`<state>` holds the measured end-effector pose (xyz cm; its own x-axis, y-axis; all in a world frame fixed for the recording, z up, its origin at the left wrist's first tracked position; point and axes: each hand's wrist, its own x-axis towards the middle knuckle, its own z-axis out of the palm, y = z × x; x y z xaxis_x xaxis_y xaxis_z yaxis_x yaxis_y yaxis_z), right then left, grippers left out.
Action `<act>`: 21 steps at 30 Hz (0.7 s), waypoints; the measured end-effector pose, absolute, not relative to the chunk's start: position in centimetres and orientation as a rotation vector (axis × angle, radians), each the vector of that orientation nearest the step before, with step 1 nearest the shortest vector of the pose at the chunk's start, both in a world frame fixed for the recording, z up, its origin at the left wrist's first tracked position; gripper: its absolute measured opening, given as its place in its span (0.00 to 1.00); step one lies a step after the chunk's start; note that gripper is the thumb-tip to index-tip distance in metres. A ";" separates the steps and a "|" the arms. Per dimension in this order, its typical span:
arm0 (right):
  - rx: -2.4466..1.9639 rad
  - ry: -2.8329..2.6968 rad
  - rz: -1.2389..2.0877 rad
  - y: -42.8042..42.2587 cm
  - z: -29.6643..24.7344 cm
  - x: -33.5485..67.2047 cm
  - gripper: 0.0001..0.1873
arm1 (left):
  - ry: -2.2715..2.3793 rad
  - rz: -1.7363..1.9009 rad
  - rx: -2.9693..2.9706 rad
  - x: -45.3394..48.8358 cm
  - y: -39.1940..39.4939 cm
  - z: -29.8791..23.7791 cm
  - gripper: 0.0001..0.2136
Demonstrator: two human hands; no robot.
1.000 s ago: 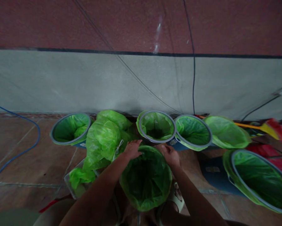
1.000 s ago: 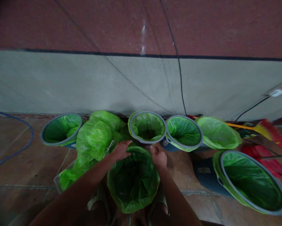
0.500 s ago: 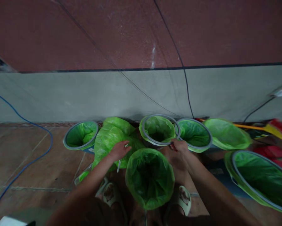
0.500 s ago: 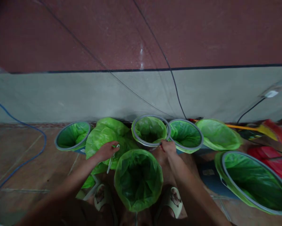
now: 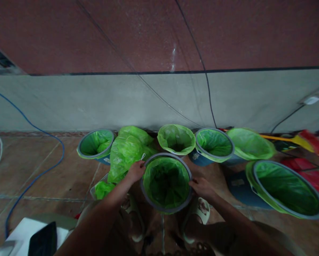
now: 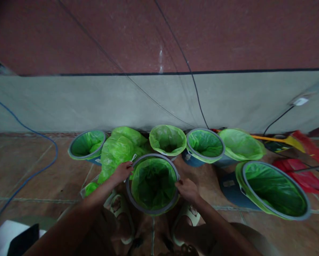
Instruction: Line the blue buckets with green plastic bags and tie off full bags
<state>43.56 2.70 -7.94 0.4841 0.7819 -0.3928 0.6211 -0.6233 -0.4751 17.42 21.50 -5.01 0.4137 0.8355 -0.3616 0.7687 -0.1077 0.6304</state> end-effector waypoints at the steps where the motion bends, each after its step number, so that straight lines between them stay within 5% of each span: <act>1: -2.482 -1.233 0.922 3.1 -8.1 43.5 0.15 | 1.404 0.066 1.974 17.5 21.6 -5.6 0.12; 21: -2.781 -1.545 0.894 4.7 -10.4 44.8 0.23 | 1.510 -0.479 2.297 19.8 20.6 -9.0 0.14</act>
<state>44.83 4.71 -10.35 0.4204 0.7380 -0.5279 0.8255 -0.5525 -0.1150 19.82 20.58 -8.98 0.3753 0.8046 -0.4602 0.9228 -0.3711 0.1036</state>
